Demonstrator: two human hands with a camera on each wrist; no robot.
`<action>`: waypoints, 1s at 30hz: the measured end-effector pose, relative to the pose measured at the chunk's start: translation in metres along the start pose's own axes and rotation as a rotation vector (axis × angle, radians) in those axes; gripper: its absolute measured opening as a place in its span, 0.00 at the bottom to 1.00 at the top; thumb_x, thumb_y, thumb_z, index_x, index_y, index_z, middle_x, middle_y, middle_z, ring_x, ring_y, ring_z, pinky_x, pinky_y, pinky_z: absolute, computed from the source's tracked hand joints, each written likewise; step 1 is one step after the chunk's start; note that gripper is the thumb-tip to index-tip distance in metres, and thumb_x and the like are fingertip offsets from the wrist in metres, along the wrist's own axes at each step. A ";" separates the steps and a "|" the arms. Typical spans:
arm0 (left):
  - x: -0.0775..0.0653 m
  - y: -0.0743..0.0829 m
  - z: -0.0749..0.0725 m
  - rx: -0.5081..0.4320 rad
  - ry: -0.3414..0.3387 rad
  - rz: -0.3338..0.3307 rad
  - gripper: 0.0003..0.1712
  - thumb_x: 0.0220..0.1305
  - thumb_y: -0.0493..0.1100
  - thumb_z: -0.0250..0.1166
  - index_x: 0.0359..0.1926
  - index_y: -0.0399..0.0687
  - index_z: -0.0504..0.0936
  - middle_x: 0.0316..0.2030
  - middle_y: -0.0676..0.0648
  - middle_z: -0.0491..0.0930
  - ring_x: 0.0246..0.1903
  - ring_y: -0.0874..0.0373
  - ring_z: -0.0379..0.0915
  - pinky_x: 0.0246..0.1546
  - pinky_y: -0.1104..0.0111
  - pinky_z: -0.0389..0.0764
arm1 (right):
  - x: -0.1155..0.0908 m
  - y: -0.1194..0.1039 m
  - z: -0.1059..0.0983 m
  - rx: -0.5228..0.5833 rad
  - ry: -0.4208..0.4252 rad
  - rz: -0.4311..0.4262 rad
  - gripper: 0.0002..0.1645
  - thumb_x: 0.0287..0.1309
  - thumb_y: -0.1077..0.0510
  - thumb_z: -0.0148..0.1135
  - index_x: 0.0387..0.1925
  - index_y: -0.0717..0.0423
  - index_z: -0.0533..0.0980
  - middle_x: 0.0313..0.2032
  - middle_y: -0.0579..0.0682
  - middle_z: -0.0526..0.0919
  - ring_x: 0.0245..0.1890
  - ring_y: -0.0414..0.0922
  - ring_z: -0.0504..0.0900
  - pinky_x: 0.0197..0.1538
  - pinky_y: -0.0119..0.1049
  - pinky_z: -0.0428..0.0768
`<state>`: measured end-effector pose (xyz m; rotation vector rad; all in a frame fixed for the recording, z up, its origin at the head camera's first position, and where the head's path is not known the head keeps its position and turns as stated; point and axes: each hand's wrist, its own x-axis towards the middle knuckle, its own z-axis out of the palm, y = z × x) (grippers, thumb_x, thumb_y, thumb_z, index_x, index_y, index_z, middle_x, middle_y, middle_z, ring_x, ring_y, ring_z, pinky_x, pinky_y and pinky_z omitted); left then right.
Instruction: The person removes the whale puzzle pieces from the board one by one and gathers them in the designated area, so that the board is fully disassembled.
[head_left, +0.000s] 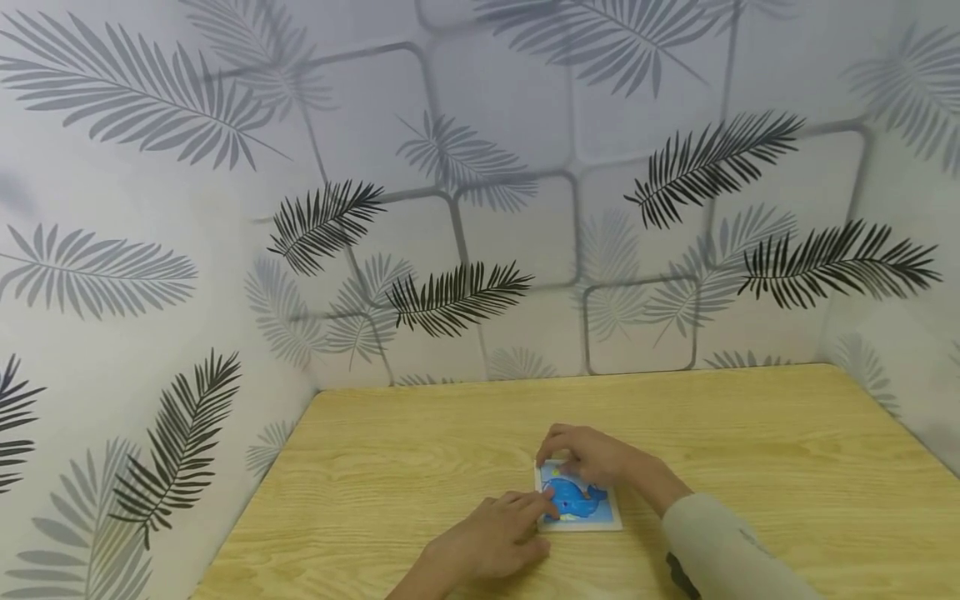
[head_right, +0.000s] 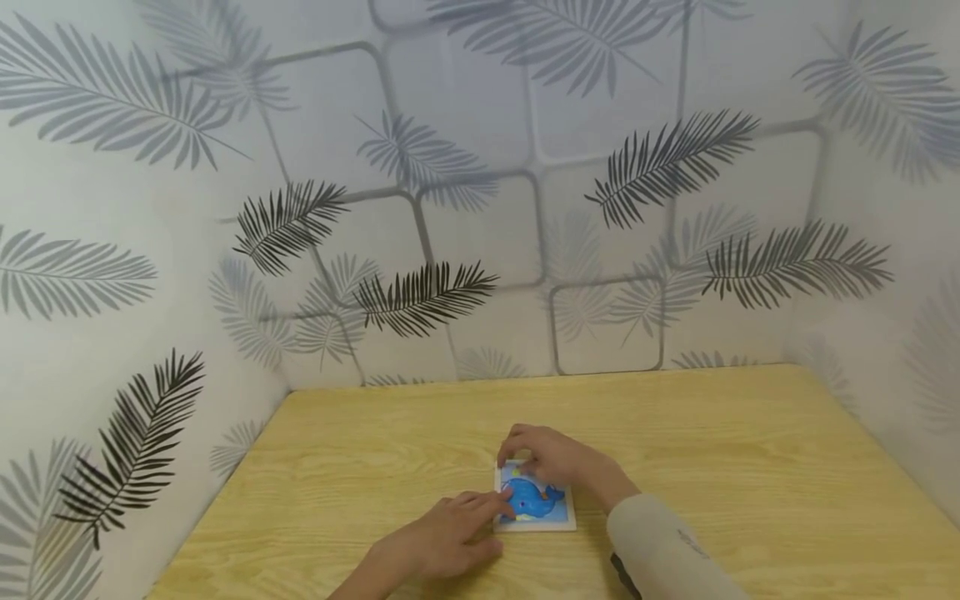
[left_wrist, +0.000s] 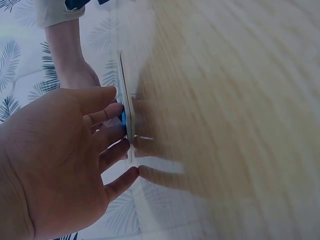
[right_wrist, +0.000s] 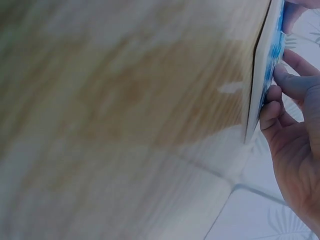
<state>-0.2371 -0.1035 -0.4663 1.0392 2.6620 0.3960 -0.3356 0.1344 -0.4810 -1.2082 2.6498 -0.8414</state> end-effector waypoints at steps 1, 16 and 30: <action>0.000 0.001 0.000 0.002 0.001 -0.002 0.19 0.81 0.54 0.53 0.68 0.65 0.71 0.79 0.55 0.60 0.76 0.54 0.59 0.70 0.46 0.68 | 0.000 0.000 0.000 0.001 -0.003 0.004 0.21 0.69 0.71 0.59 0.51 0.43 0.83 0.53 0.42 0.79 0.57 0.47 0.79 0.65 0.55 0.78; 0.001 0.001 0.000 -0.008 -0.006 -0.032 0.19 0.80 0.55 0.55 0.68 0.68 0.71 0.79 0.57 0.59 0.76 0.56 0.59 0.71 0.48 0.67 | -0.008 0.007 0.001 0.264 0.102 0.059 0.11 0.71 0.69 0.59 0.46 0.50 0.80 0.43 0.47 0.84 0.42 0.44 0.82 0.49 0.42 0.80; -0.002 0.000 0.000 -0.015 -0.012 -0.023 0.21 0.80 0.55 0.54 0.70 0.67 0.71 0.80 0.56 0.57 0.77 0.55 0.58 0.73 0.48 0.66 | -0.074 0.044 -0.045 0.495 0.112 0.148 0.13 0.77 0.60 0.57 0.53 0.65 0.80 0.29 0.51 0.76 0.19 0.35 0.64 0.22 0.29 0.67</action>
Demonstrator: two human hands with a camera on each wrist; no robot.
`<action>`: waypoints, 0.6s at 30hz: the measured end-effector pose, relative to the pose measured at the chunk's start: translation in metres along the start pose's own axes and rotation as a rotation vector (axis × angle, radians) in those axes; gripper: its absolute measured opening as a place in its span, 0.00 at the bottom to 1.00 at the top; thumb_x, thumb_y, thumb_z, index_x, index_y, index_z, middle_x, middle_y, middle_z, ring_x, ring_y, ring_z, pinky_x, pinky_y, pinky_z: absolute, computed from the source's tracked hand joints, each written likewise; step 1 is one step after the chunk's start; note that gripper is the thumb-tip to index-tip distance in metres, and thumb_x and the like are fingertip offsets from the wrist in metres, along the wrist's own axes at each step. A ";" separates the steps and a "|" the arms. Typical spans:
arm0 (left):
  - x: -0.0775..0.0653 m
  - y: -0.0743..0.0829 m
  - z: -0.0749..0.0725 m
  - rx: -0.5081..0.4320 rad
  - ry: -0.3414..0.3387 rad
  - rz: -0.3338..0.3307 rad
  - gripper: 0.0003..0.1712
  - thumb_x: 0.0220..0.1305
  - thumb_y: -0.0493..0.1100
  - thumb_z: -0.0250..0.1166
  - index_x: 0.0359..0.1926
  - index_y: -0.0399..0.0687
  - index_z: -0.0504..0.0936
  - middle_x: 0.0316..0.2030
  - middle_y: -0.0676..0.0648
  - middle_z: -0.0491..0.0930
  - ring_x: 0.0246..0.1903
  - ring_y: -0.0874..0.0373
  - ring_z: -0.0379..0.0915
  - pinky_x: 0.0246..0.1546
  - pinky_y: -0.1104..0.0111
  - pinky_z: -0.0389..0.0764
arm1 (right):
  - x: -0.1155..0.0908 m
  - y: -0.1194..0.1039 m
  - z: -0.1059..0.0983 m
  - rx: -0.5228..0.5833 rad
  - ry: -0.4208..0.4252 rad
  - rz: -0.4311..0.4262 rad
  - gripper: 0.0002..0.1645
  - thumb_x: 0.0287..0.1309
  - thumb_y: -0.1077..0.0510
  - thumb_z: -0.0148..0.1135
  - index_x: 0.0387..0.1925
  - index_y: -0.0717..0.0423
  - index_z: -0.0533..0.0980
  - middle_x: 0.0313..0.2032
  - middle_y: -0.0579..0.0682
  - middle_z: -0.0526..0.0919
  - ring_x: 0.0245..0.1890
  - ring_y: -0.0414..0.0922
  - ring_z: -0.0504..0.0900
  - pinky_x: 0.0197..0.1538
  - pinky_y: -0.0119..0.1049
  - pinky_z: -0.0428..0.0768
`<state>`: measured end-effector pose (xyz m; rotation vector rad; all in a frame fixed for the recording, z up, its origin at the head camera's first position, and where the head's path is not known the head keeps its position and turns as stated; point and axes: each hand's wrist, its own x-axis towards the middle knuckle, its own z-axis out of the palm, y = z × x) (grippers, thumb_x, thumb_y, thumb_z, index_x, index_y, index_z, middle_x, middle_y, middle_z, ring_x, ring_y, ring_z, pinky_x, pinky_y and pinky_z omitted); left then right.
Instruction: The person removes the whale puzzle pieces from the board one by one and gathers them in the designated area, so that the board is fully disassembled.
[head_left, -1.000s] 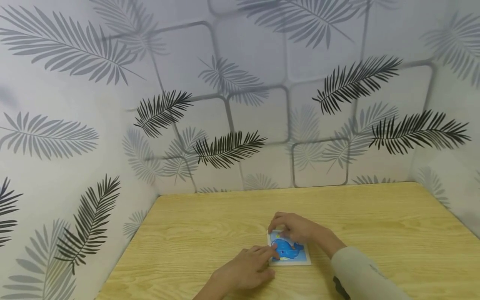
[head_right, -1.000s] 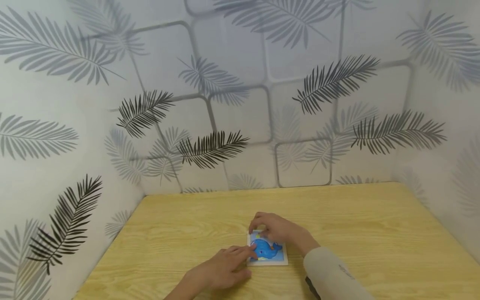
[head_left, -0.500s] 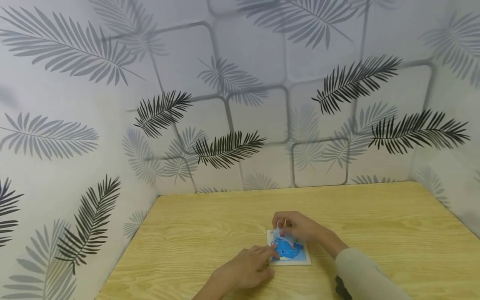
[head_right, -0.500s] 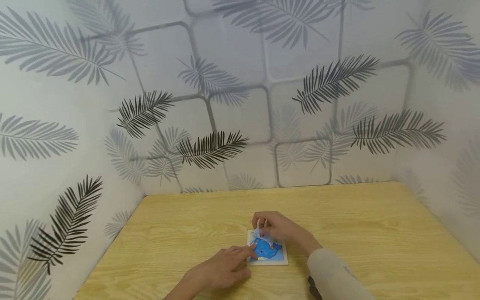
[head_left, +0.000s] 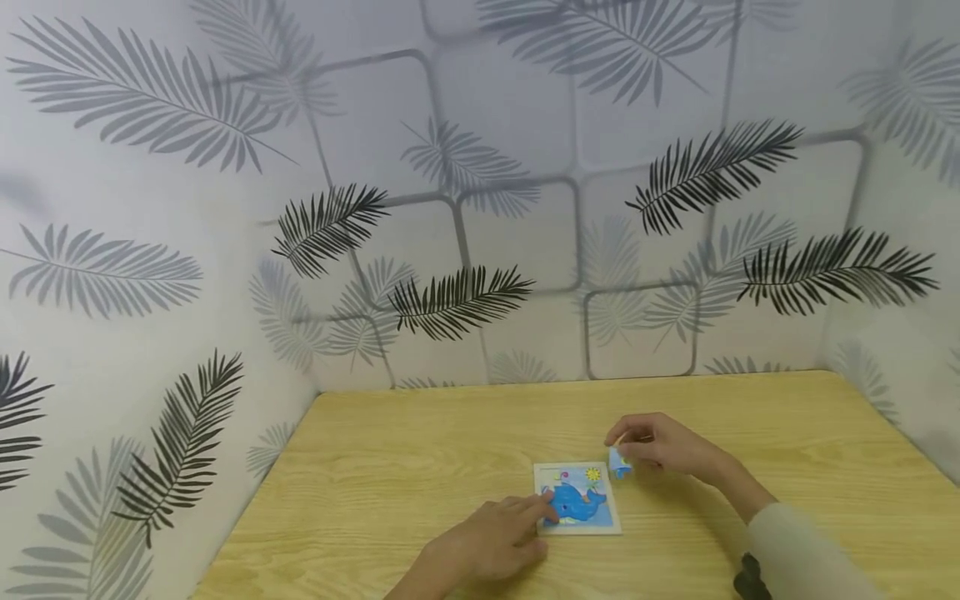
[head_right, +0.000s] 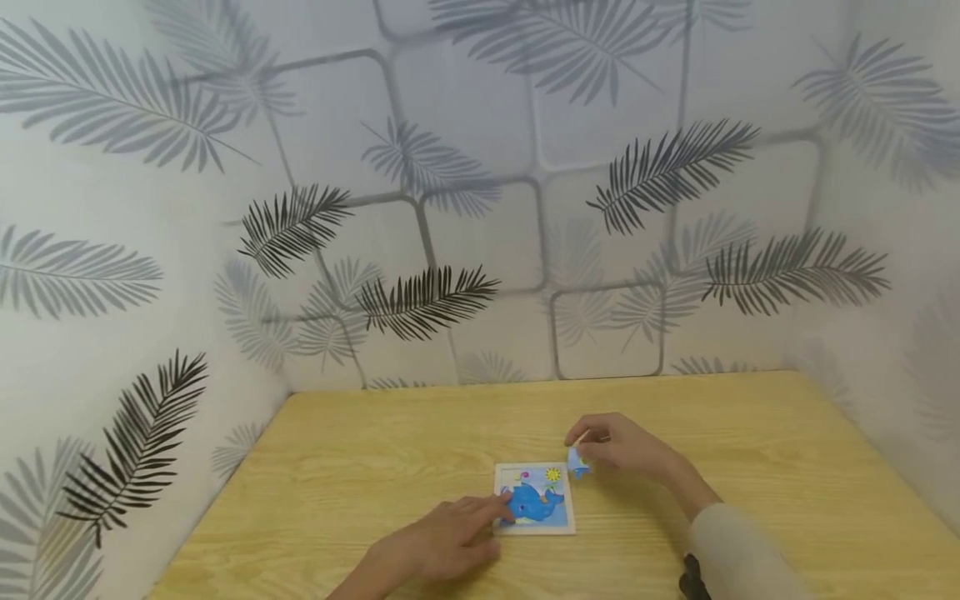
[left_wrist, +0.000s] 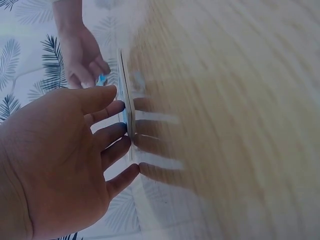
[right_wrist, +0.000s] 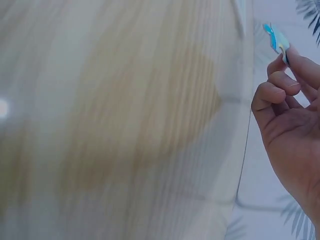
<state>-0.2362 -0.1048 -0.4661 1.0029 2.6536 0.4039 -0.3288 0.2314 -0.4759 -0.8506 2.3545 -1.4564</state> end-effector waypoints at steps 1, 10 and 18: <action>0.000 0.000 0.000 0.002 -0.001 0.003 0.21 0.80 0.55 0.54 0.70 0.67 0.71 0.80 0.56 0.57 0.77 0.55 0.57 0.73 0.48 0.65 | -0.005 0.001 -0.004 -0.007 0.004 0.012 0.12 0.76 0.60 0.58 0.51 0.65 0.80 0.27 0.50 0.75 0.19 0.35 0.64 0.22 0.29 0.67; -0.003 -0.004 -0.004 -0.026 -0.031 0.011 0.24 0.81 0.55 0.53 0.73 0.66 0.70 0.81 0.56 0.56 0.78 0.53 0.56 0.74 0.54 0.65 | -0.022 0.010 -0.017 -0.073 0.028 0.094 0.08 0.74 0.62 0.60 0.44 0.64 0.82 0.27 0.50 0.75 0.20 0.35 0.66 0.23 0.29 0.67; -0.001 -0.007 -0.002 -0.027 -0.054 0.009 0.24 0.81 0.56 0.52 0.74 0.69 0.69 0.81 0.59 0.55 0.78 0.54 0.54 0.75 0.56 0.64 | -0.021 0.017 -0.011 -0.216 0.088 0.055 0.04 0.69 0.67 0.63 0.37 0.59 0.82 0.33 0.48 0.82 0.28 0.37 0.72 0.31 0.29 0.73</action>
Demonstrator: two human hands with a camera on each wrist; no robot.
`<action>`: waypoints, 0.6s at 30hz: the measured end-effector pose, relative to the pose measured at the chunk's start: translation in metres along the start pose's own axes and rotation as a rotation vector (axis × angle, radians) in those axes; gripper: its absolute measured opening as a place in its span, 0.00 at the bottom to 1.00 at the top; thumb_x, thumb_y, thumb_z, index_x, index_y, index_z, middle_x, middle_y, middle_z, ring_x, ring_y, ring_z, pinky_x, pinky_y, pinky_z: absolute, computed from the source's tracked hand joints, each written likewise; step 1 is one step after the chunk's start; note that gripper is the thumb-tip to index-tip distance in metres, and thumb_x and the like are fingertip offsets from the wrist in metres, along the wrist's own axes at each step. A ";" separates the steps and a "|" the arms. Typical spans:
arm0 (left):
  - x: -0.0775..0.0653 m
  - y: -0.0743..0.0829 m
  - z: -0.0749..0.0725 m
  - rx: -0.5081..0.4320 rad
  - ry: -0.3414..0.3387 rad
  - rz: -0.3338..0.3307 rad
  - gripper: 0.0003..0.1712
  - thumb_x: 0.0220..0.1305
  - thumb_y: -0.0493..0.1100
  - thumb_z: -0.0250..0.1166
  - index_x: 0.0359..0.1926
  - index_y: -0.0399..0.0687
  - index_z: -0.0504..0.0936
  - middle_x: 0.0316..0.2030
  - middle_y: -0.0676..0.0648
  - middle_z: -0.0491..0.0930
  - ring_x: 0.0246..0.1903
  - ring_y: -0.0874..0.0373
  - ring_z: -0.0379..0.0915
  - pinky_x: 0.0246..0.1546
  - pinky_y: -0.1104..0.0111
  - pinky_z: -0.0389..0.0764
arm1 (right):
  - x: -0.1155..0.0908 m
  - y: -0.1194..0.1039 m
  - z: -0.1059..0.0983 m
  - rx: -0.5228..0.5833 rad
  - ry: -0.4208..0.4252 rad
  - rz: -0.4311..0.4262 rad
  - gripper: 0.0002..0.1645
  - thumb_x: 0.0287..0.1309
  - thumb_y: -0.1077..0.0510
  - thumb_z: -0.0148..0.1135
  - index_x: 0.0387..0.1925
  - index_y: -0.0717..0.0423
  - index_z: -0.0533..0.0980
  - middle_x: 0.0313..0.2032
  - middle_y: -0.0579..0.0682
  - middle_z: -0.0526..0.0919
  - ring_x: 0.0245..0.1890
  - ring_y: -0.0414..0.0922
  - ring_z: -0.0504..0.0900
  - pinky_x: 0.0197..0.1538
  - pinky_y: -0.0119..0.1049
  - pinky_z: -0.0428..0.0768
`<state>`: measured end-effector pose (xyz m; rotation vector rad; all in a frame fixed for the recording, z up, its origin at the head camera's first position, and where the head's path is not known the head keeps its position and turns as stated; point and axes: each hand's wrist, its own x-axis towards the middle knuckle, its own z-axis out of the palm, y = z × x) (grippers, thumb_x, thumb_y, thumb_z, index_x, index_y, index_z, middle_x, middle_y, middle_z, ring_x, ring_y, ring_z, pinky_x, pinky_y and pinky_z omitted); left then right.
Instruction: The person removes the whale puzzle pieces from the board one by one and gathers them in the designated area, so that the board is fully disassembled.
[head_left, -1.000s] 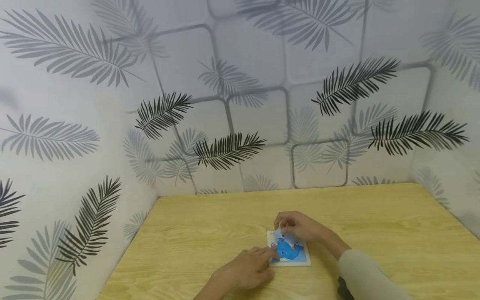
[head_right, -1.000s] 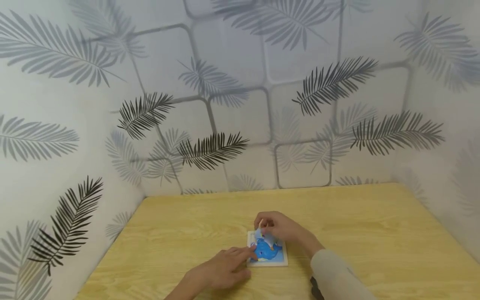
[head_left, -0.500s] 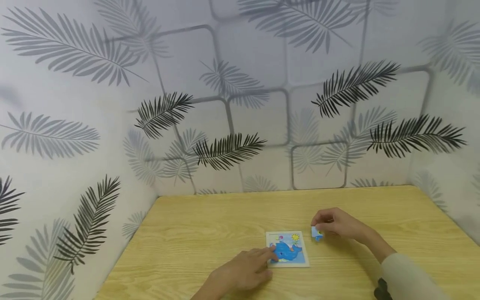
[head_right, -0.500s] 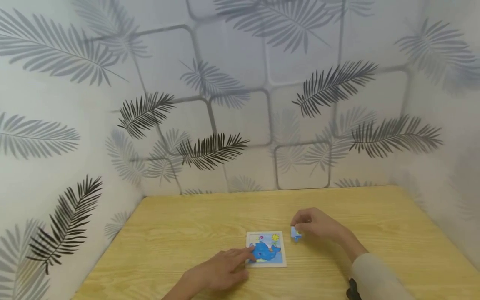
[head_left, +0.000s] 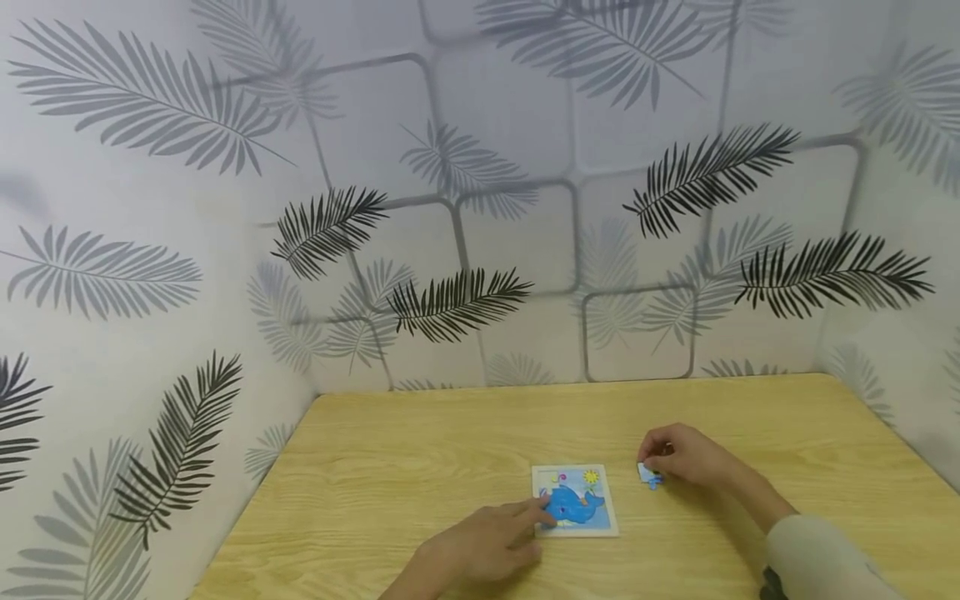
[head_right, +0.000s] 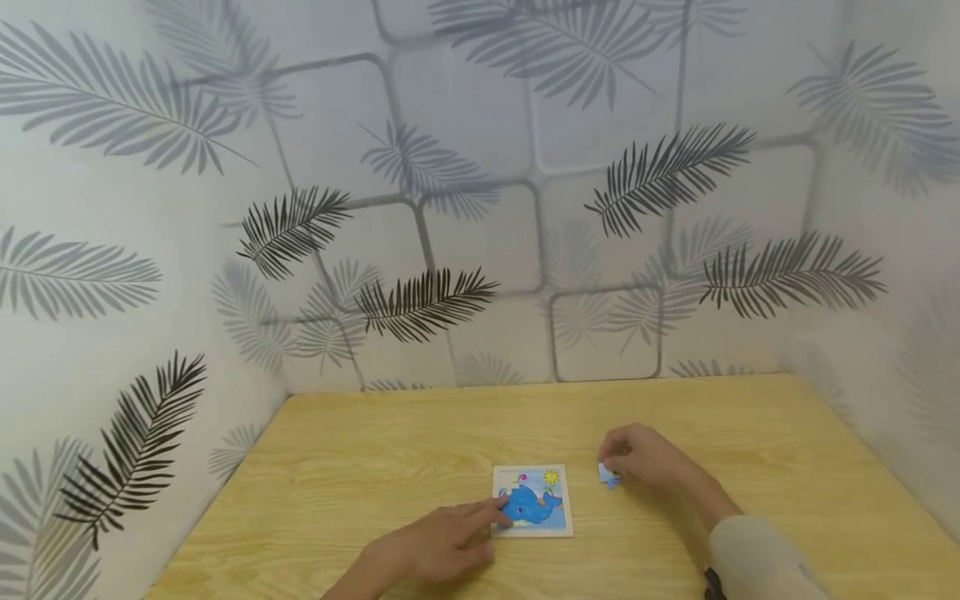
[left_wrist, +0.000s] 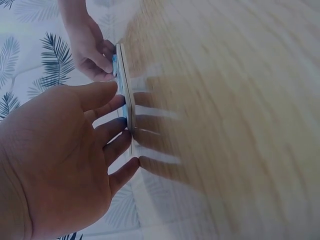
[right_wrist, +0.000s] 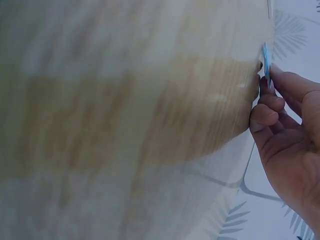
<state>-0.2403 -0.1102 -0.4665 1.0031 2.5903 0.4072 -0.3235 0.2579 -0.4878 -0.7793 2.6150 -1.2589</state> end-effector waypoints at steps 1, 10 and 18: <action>0.000 0.000 0.000 0.001 -0.001 -0.002 0.24 0.81 0.57 0.52 0.74 0.69 0.69 0.81 0.59 0.55 0.78 0.54 0.54 0.75 0.56 0.64 | 0.000 -0.001 0.001 -0.040 0.015 0.000 0.04 0.68 0.67 0.64 0.36 0.57 0.82 0.33 0.47 0.82 0.29 0.37 0.73 0.31 0.30 0.74; 0.000 0.000 0.000 -0.017 -0.005 -0.017 0.24 0.81 0.56 0.52 0.73 0.71 0.69 0.80 0.60 0.55 0.78 0.54 0.55 0.75 0.54 0.64 | -0.003 -0.005 0.004 -0.052 0.064 0.035 0.04 0.66 0.66 0.67 0.35 0.57 0.80 0.34 0.49 0.80 0.25 0.39 0.72 0.26 0.31 0.73; -0.001 0.001 0.000 -0.029 -0.008 -0.035 0.24 0.80 0.57 0.53 0.73 0.72 0.69 0.80 0.61 0.54 0.78 0.53 0.55 0.74 0.52 0.64 | 0.004 -0.012 0.004 0.271 -0.028 0.013 0.21 0.74 0.63 0.60 0.63 0.69 0.72 0.50 0.68 0.79 0.22 0.41 0.72 0.24 0.33 0.73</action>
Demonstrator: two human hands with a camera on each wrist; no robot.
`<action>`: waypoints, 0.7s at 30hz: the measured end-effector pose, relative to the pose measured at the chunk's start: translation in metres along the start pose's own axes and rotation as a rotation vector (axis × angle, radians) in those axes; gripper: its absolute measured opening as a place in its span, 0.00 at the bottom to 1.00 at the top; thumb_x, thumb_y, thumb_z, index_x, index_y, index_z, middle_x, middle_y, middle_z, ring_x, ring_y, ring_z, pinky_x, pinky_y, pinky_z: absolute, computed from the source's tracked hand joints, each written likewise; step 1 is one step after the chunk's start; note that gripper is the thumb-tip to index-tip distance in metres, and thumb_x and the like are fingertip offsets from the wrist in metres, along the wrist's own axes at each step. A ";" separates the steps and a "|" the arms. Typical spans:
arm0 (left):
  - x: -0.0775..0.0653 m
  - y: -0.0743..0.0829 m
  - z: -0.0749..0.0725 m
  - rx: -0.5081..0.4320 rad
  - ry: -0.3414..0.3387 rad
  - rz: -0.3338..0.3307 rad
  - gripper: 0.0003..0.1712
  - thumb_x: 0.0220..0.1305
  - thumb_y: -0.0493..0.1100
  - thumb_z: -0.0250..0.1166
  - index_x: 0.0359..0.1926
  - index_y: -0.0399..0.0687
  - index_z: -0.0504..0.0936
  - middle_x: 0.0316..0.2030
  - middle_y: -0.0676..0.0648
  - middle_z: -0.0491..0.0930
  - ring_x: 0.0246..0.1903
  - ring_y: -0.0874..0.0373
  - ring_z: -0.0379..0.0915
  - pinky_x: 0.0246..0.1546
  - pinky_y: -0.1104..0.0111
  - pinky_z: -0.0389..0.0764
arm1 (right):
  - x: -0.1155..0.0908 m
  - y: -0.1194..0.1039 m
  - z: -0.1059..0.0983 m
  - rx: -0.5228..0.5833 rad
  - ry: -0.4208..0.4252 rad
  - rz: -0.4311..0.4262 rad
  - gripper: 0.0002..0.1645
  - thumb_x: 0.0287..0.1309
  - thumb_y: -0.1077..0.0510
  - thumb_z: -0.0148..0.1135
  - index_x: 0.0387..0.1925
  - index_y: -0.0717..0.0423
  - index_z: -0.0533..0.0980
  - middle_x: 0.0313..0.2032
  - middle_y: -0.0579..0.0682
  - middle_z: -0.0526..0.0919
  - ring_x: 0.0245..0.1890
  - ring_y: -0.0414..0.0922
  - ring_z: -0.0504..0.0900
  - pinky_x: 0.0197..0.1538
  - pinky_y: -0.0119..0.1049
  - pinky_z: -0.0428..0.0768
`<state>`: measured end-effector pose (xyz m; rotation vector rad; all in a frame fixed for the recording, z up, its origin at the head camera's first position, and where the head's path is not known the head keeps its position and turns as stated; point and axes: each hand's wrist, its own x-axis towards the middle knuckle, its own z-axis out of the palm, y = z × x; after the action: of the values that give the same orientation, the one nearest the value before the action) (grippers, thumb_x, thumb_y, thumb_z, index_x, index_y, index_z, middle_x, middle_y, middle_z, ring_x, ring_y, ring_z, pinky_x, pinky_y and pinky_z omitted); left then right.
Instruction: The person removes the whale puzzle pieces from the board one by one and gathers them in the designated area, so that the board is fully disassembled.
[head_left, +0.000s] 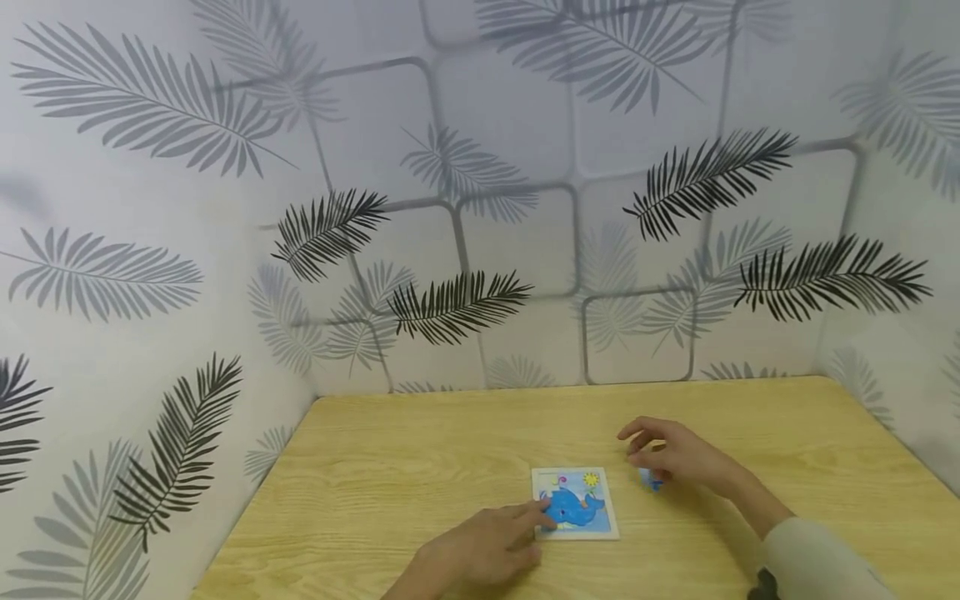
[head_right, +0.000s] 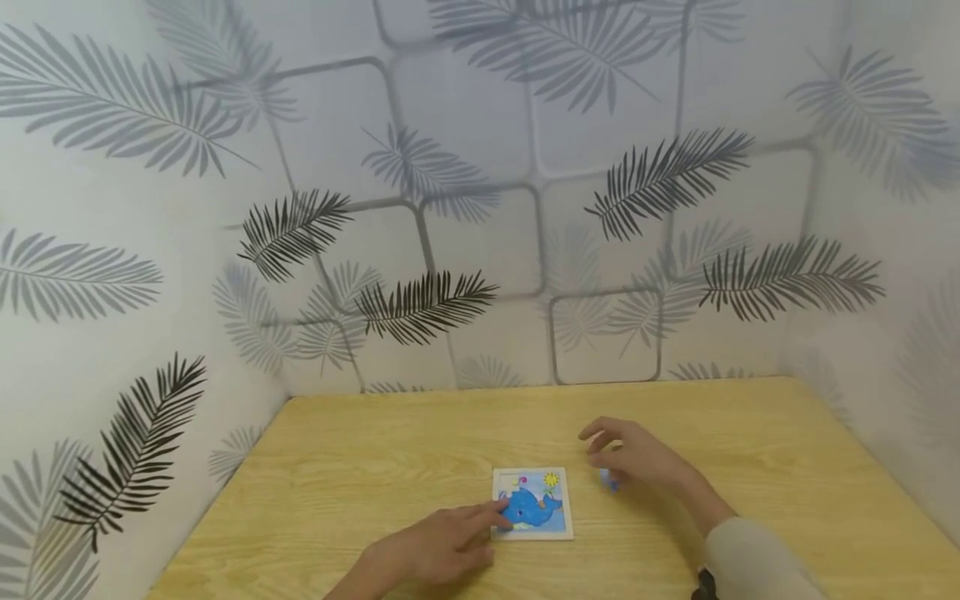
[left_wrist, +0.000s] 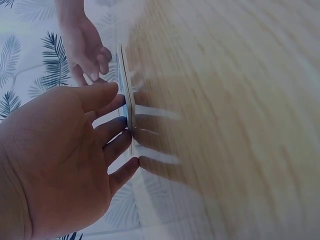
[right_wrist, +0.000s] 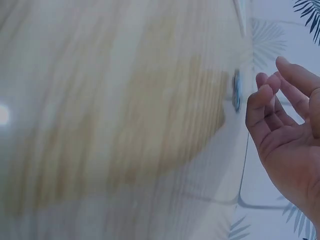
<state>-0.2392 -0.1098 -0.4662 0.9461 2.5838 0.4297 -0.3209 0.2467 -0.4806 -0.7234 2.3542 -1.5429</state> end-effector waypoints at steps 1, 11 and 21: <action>0.000 0.000 0.000 -0.001 0.000 -0.004 0.24 0.80 0.57 0.53 0.73 0.72 0.69 0.80 0.61 0.55 0.78 0.52 0.55 0.74 0.51 0.65 | 0.003 -0.001 0.003 0.019 -0.017 -0.006 0.23 0.74 0.63 0.60 0.64 0.69 0.70 0.51 0.69 0.79 0.23 0.42 0.73 0.24 0.33 0.74; -0.001 -0.003 0.000 0.021 0.010 0.033 0.24 0.81 0.57 0.52 0.74 0.71 0.70 0.81 0.57 0.55 0.78 0.51 0.55 0.74 0.51 0.65 | 0.036 -0.021 0.052 -0.108 -0.136 -0.102 0.19 0.69 0.66 0.63 0.60 0.59 0.80 0.58 0.65 0.80 0.43 0.49 0.79 0.33 0.32 0.79; -0.003 -0.002 0.000 0.041 0.011 0.048 0.26 0.81 0.58 0.51 0.75 0.68 0.69 0.81 0.57 0.54 0.79 0.52 0.54 0.75 0.50 0.64 | 0.042 -0.033 0.066 -0.218 -0.110 -0.016 0.17 0.66 0.68 0.64 0.52 0.50 0.86 0.58 0.61 0.73 0.32 0.46 0.75 0.26 0.28 0.76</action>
<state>-0.2388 -0.1134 -0.4662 1.0247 2.5931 0.3974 -0.3182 0.1624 -0.4753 -0.8529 2.4624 -1.2307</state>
